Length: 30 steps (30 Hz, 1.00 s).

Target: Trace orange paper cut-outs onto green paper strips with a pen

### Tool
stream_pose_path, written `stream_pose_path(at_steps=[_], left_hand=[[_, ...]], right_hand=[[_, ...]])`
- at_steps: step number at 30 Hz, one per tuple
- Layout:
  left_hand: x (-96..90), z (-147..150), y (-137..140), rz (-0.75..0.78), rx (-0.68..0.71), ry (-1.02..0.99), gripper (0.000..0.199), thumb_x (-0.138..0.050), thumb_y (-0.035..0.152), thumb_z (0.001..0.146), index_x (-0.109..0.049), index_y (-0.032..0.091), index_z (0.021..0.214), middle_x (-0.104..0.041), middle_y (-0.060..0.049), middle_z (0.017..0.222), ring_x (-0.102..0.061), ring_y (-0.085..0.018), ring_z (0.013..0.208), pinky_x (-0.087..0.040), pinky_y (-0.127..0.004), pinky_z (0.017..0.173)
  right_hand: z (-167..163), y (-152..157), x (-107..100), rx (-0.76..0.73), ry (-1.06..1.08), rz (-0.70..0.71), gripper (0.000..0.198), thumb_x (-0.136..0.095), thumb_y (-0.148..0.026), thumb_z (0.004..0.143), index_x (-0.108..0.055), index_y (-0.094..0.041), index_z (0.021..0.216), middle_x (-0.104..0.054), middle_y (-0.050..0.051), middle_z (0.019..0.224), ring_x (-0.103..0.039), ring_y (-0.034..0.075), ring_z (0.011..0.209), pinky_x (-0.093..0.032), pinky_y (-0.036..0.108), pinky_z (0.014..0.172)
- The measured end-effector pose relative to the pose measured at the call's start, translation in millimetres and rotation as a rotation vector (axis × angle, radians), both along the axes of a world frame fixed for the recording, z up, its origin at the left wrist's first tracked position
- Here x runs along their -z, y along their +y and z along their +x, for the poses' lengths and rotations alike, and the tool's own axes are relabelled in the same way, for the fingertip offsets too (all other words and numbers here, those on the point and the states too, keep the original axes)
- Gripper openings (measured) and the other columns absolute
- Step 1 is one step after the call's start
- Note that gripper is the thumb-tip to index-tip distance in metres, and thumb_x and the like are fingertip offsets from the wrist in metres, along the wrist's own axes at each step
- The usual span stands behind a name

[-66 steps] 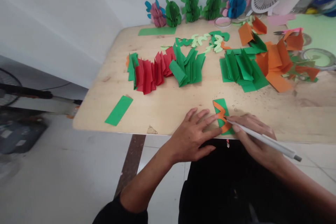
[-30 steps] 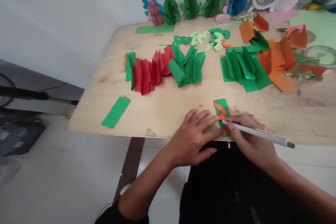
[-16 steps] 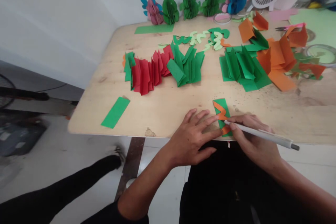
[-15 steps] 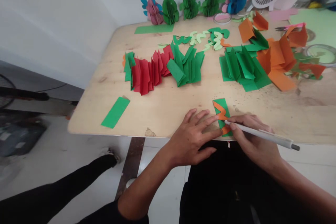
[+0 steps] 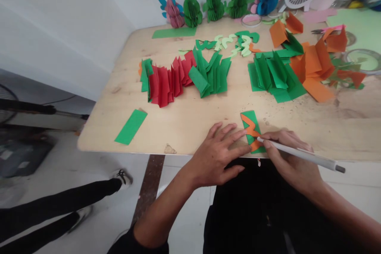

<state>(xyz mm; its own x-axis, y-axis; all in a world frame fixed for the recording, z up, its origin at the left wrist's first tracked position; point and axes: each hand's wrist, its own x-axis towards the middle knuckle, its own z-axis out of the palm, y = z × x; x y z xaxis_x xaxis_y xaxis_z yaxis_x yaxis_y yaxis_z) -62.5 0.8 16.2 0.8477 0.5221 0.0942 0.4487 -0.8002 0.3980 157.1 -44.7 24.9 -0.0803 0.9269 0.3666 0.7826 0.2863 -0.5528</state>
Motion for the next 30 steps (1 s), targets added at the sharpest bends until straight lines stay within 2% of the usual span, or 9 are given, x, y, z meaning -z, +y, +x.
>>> stream_pose_path(at_steps=[30], left_hand=[[5.4, 0.0, -2.2, 0.043, -0.005, -0.044, 0.042, -0.052, 0.045, 0.091, -0.057, 0.027, 0.129, -0.043, -0.005, 0.149, -0.032, -0.030, 0.139, -0.016, -0.055, 0.116]], right_hand=[[1.5, -7.5, -0.1, 0.013, 0.027, -0.028, 0.012, -0.053, -0.027, 0.091, -0.062, -0.024, 0.084, -0.071, 0.001, 0.077, -0.066, 0.018, 0.073, -0.049, 0.033, 0.067]])
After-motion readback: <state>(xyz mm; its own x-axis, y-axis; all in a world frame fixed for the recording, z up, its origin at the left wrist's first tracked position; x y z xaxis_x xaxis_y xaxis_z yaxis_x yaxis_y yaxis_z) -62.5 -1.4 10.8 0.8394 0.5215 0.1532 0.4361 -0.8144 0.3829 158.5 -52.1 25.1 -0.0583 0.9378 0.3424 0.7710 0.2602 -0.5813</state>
